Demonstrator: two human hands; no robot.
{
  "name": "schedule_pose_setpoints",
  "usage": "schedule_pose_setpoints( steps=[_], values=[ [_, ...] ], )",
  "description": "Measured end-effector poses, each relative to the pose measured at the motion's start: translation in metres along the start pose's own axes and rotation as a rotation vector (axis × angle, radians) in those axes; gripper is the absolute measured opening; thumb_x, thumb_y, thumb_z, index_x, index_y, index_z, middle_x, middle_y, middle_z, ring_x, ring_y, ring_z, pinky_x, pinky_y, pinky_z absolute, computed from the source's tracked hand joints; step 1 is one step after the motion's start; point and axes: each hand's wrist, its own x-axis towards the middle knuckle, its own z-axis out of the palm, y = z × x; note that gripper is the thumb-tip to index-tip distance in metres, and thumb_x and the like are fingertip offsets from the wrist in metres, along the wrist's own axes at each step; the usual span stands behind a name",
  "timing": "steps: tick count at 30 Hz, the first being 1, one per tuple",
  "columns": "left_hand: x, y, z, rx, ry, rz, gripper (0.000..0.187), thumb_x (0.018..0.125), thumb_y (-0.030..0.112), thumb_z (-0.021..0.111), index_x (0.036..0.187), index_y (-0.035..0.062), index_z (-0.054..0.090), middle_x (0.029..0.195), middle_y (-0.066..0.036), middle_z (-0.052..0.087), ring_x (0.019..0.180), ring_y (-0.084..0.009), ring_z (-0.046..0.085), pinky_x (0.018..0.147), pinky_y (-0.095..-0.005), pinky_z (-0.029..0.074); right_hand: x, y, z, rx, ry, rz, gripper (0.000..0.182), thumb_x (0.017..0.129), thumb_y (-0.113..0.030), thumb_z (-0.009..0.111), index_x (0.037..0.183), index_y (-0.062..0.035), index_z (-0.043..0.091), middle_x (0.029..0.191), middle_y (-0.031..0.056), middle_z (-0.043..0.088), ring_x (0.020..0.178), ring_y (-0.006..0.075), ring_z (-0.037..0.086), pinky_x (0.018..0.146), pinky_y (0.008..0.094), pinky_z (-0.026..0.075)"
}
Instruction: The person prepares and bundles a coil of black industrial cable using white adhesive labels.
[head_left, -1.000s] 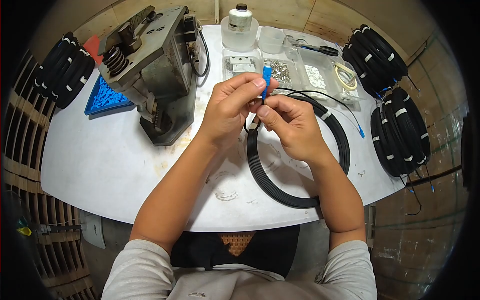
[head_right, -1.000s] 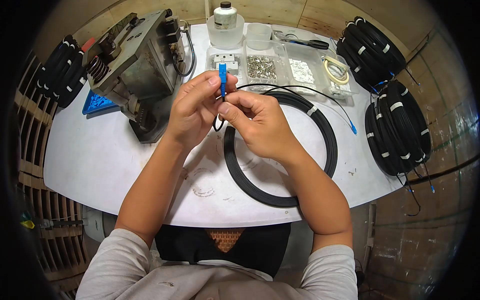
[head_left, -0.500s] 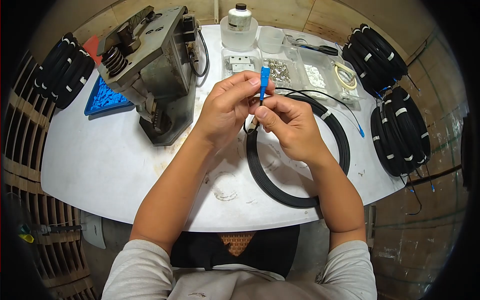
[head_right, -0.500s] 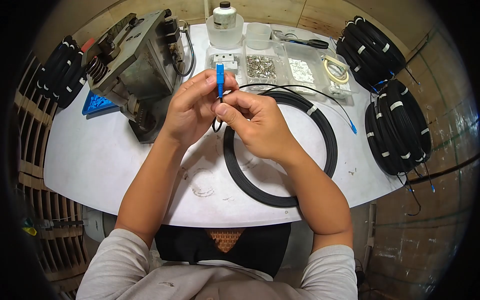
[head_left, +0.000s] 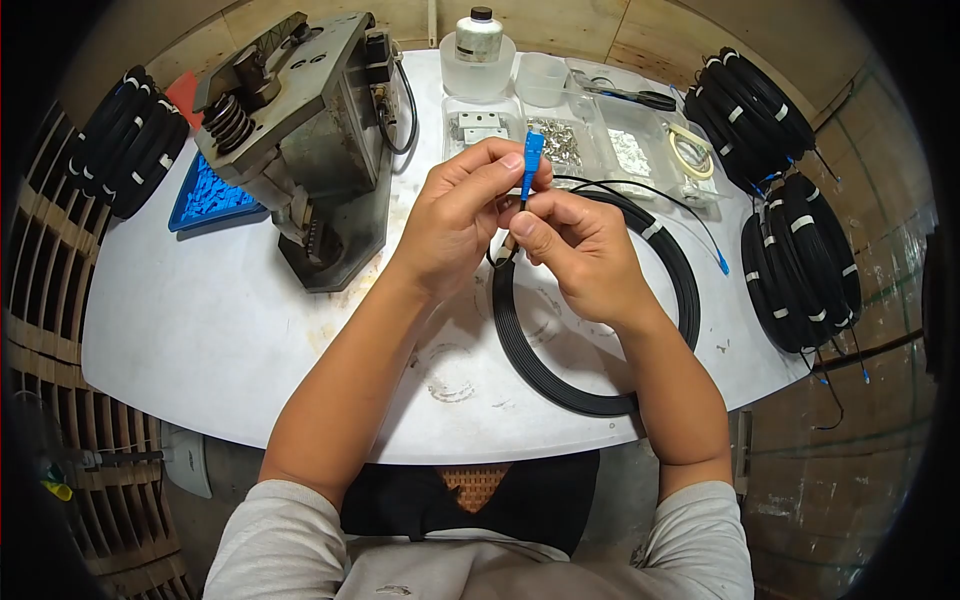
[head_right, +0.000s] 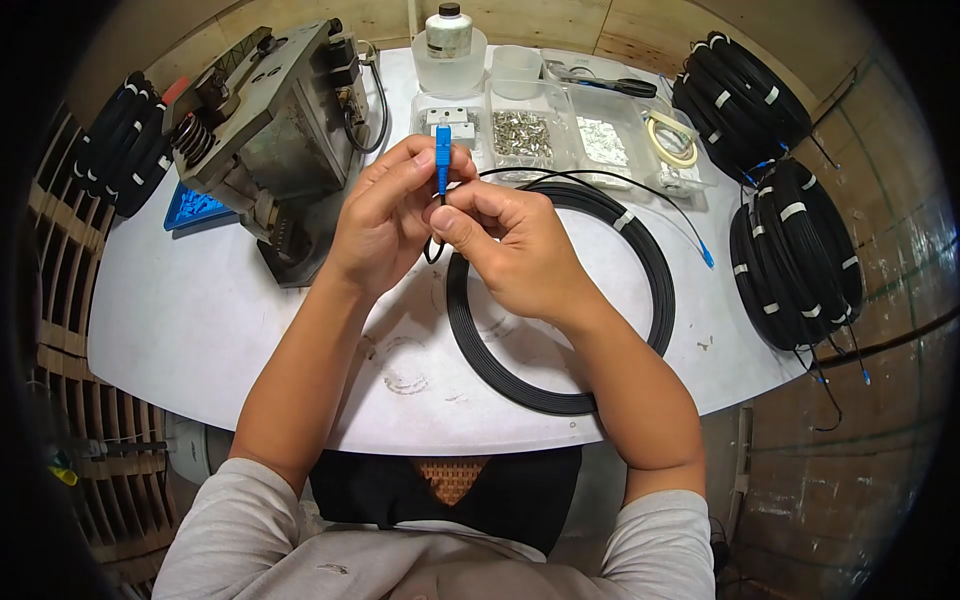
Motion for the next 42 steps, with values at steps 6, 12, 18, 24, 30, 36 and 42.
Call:
schedule_pose_setpoints(
  steps=[6, 12, 18, 24, 30, 36, 42],
  values=[
    [0.002, 0.000, -0.009, 0.093, -0.069, -0.032, 0.024, 0.104, 0.023, 0.055, 0.112, 0.0021, 0.063, 0.108, -0.008, 0.067, 0.092, -0.0137, 0.065, 0.077, -0.0275, 0.053, 0.000, 0.000, -0.001, -0.011, 0.001, -0.013, 0.019, 0.101, -0.017, 0.069, 0.099, 0.0015, 0.073, 0.085, -0.0020, 0.066, 0.078, 0.0043, 0.056, 0.071, 0.0222, 0.047],
    [0.002, -0.002, -0.007, 0.076, -0.010, -0.004, 0.023, 0.103, 0.022, 0.055, 0.112, 0.0021, 0.063, 0.107, -0.008, 0.068, 0.089, -0.0135, 0.065, 0.075, -0.0275, 0.053, 0.000, -0.002, -0.001, 0.003, -0.002, -0.002, 0.018, 0.101, -0.017, 0.069, 0.099, 0.0014, 0.072, 0.086, -0.0018, 0.067, 0.079, 0.0039, 0.056, 0.072, 0.0220, 0.048],
    [0.001, -0.001, -0.007, 0.085, -0.025, -0.038, 0.023, 0.103, 0.023, 0.055, 0.112, 0.0028, 0.063, 0.106, -0.008, 0.068, 0.089, -0.0136, 0.065, 0.073, -0.0266, 0.053, 0.000, -0.002, -0.001, -0.004, -0.002, 0.007, 0.018, 0.101, -0.017, 0.069, 0.100, 0.0013, 0.073, 0.087, -0.0021, 0.067, 0.080, 0.0037, 0.056, 0.072, 0.0220, 0.048],
    [0.000, -0.003, -0.002, 0.016, 0.055, 0.029, 0.020, 0.102, 0.018, 0.059, 0.107, 0.0014, 0.068, 0.101, -0.006, 0.070, 0.086, -0.0120, 0.063, 0.073, -0.0266, 0.051, 0.000, -0.003, 0.000, 0.006, 0.000, 0.007, 0.019, 0.101, -0.017, 0.068, 0.099, 0.0010, 0.073, 0.086, -0.0025, 0.066, 0.080, 0.0037, 0.056, 0.073, 0.0221, 0.048],
    [0.000, -0.003, -0.004, 0.015, 0.005, 0.012, 0.020, 0.103, 0.018, 0.058, 0.109, 0.0021, 0.068, 0.102, -0.006, 0.070, 0.086, -0.0114, 0.063, 0.073, -0.0268, 0.051, 0.000, -0.001, 0.000, 0.021, -0.005, 0.000, 0.019, 0.101, -0.017, 0.068, 0.100, 0.0010, 0.072, 0.087, -0.0022, 0.067, 0.080, 0.0039, 0.057, 0.074, 0.0222, 0.048],
    [0.000, -0.003, 0.000, 0.014, 0.063, 0.025, 0.020, 0.101, 0.019, 0.060, 0.108, 0.0018, 0.068, 0.102, -0.006, 0.070, 0.085, -0.0117, 0.063, 0.074, -0.0269, 0.051, 0.000, -0.004, -0.001, 0.021, -0.008, 0.012, 0.019, 0.101, -0.017, 0.068, 0.099, 0.0015, 0.072, 0.088, -0.0012, 0.067, 0.082, 0.0047, 0.058, 0.076, 0.0227, 0.049],
    [0.000, -0.001, -0.006, 0.105, -0.008, -0.012, 0.023, 0.103, 0.024, 0.057, 0.110, 0.0032, 0.064, 0.105, -0.007, 0.067, 0.090, -0.0134, 0.065, 0.077, -0.0284, 0.054, 0.000, 0.002, -0.001, 0.011, -0.005, -0.012, 0.018, 0.101, -0.016, 0.068, 0.099, 0.0015, 0.071, 0.089, -0.0009, 0.067, 0.083, 0.0054, 0.059, 0.077, 0.0235, 0.050]
  ],
)
